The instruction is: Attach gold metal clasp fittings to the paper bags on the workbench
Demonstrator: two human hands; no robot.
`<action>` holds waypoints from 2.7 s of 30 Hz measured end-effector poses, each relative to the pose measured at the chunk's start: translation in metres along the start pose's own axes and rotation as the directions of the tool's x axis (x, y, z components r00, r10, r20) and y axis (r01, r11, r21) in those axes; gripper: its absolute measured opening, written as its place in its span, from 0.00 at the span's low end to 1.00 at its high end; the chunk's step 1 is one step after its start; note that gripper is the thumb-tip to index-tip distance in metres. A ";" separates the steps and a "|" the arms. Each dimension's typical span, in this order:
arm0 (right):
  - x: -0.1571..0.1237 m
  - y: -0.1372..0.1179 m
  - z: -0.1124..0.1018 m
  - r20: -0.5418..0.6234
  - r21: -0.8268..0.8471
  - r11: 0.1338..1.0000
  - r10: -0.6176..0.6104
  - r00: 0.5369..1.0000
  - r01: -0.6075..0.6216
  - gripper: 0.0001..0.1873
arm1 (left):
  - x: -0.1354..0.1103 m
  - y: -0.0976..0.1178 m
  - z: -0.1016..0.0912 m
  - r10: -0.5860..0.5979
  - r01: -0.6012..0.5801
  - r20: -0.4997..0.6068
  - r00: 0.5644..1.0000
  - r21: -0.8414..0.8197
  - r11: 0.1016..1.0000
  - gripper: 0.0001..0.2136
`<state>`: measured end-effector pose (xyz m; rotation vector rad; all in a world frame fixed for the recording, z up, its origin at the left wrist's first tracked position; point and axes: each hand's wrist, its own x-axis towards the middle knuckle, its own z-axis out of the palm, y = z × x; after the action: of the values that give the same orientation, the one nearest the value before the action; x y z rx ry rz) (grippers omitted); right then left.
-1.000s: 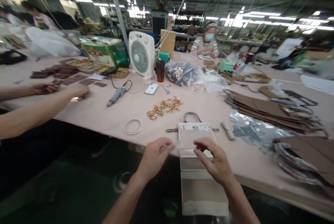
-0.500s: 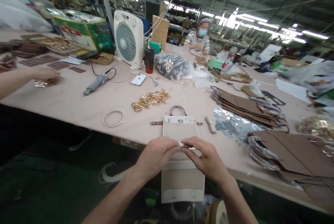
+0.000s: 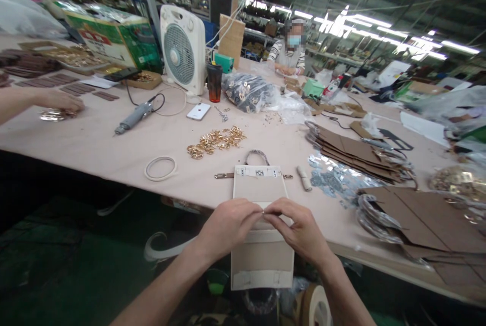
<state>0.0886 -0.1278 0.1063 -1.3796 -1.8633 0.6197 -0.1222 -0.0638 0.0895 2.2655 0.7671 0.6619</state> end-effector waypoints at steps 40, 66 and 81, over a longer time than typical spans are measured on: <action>0.097 0.131 -0.059 0.146 -0.028 0.986 0.167 0.975 -0.165 0.13 | 0.019 -0.038 0.068 -0.304 0.304 -0.032 0.952 -0.008 0.953 0.11; 0.111 0.169 -0.040 0.238 0.135 0.929 0.308 0.921 -0.345 0.28 | 0.016 -0.045 0.058 -0.321 0.305 -0.005 0.947 -0.305 0.902 0.13; 0.102 0.164 -0.030 -0.131 0.102 0.928 0.370 0.920 -0.359 0.23 | 0.005 -0.047 0.035 -0.302 0.326 0.131 0.944 -0.495 0.806 0.35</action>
<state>0.1936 0.0191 0.0313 -1.6909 -1.4599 0.7408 -0.1134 -0.0460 0.0345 1.6148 0.8083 0.5687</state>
